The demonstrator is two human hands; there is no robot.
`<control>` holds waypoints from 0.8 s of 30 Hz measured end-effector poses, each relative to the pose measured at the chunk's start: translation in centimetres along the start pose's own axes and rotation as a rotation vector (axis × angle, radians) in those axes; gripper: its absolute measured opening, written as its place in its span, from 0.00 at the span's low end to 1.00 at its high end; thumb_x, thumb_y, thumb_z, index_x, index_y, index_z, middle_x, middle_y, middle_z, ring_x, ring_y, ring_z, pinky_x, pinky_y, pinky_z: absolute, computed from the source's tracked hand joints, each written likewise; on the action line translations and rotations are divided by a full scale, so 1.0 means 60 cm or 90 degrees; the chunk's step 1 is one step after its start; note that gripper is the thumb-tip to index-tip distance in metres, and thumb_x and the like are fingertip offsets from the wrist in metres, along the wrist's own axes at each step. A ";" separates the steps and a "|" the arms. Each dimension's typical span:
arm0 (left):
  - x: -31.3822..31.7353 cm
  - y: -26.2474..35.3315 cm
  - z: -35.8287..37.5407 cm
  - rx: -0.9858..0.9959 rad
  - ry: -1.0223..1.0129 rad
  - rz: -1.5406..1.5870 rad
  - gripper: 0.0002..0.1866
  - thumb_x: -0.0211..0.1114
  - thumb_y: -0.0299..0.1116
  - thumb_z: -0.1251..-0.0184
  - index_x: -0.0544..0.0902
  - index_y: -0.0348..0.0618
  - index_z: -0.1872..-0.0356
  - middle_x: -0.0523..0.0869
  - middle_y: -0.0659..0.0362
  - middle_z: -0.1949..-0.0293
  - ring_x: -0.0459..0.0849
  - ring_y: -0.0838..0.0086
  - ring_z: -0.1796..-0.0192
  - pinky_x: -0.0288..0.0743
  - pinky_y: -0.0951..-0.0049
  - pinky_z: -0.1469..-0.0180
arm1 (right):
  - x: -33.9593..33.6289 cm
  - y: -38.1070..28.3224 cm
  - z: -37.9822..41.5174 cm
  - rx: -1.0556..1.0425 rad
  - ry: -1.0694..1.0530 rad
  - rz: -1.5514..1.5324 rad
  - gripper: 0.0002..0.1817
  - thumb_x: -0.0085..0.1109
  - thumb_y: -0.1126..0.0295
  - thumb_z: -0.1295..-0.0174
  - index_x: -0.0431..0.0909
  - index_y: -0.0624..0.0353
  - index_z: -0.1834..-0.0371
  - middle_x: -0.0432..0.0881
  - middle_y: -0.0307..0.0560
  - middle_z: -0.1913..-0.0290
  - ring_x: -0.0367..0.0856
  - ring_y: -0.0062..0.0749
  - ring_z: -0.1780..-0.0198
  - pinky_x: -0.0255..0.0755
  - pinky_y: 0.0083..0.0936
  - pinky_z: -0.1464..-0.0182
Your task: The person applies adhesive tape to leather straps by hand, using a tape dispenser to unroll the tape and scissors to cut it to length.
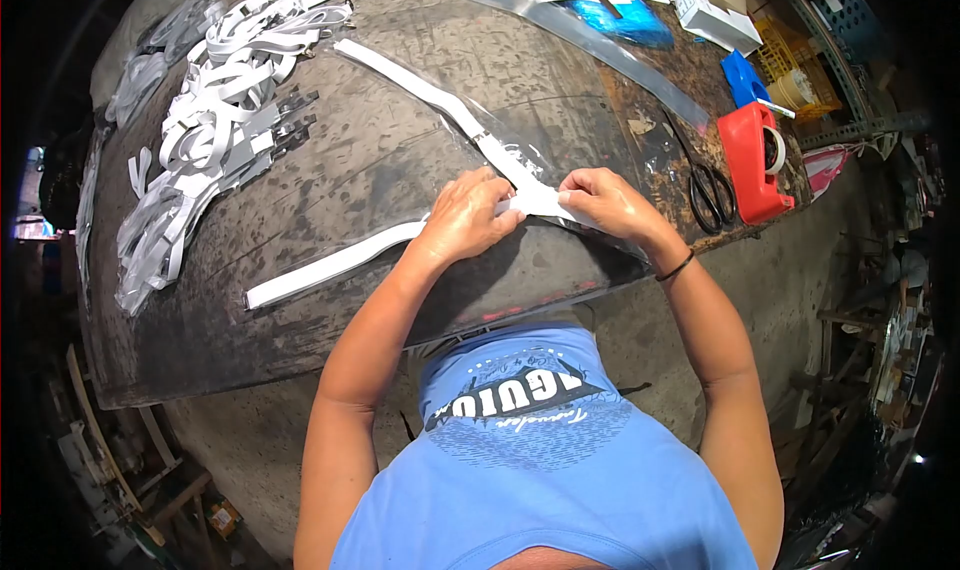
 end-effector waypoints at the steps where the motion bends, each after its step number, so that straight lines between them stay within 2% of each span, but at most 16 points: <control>1: 0.000 0.001 0.000 0.000 0.000 0.000 0.17 0.70 0.41 0.43 0.83 0.39 0.58 0.80 0.52 0.62 0.79 0.55 0.51 0.71 0.58 0.49 | 0.003 -0.001 -0.002 -0.027 0.006 0.001 0.17 0.55 0.61 0.41 0.79 0.67 0.63 0.79 0.42 0.74 0.76 0.25 0.71 0.69 0.27 0.67; 3: 0.001 0.005 0.000 0.035 0.002 0.017 0.16 0.69 0.40 0.41 0.82 0.39 0.58 0.80 0.52 0.61 0.79 0.55 0.52 0.72 0.58 0.50 | 0.006 -0.008 -0.003 -0.054 0.012 0.001 0.17 0.55 0.61 0.40 0.79 0.67 0.64 0.78 0.42 0.74 0.75 0.24 0.72 0.68 0.27 0.68; 5: 0.003 0.003 0.000 0.044 0.003 0.017 0.16 0.69 0.40 0.40 0.82 0.39 0.58 0.80 0.52 0.61 0.79 0.55 0.52 0.72 0.59 0.50 | 0.008 -0.016 -0.004 0.010 -0.026 -0.020 0.14 0.56 0.62 0.36 0.79 0.65 0.63 0.77 0.34 0.72 0.72 0.16 0.70 0.66 0.20 0.69; 9: -0.001 0.006 0.004 0.083 0.053 0.012 0.15 0.69 0.40 0.40 0.82 0.40 0.59 0.80 0.52 0.63 0.79 0.55 0.54 0.72 0.59 0.51 | 0.011 -0.008 -0.015 -0.012 -0.017 -0.021 0.14 0.56 0.62 0.36 0.79 0.65 0.62 0.78 0.34 0.72 0.73 0.16 0.71 0.66 0.19 0.70; 15: -0.002 0.001 0.004 0.057 0.020 0.013 0.11 0.67 0.38 0.38 0.81 0.41 0.63 0.79 0.53 0.65 0.78 0.55 0.56 0.72 0.58 0.52 | 0.002 0.001 -0.008 -0.008 0.007 -0.038 0.14 0.56 0.63 0.36 0.79 0.65 0.63 0.78 0.34 0.72 0.73 0.16 0.71 0.66 0.20 0.70; 18: 0.000 -0.003 0.003 0.040 0.016 0.009 0.09 0.65 0.36 0.37 0.81 0.41 0.64 0.79 0.52 0.65 0.78 0.55 0.55 0.71 0.58 0.52 | -0.004 -0.002 0.001 -0.019 0.030 0.018 0.13 0.55 0.64 0.36 0.79 0.64 0.65 0.77 0.34 0.73 0.72 0.16 0.71 0.65 0.20 0.71; 24: -0.001 -0.002 0.005 0.026 0.017 0.025 0.08 0.63 0.35 0.36 0.80 0.41 0.64 0.79 0.52 0.65 0.78 0.54 0.55 0.70 0.57 0.50 | -0.003 0.010 0.000 -0.019 0.066 0.016 0.12 0.55 0.64 0.37 0.77 0.64 0.68 0.75 0.33 0.74 0.69 0.16 0.72 0.63 0.21 0.72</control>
Point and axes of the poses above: each hand's wrist, its own z-axis away from the middle knuckle, its own x-axis out of the palm, y = z × x, the point moved 2 cm from there along -z, towards the middle knuckle
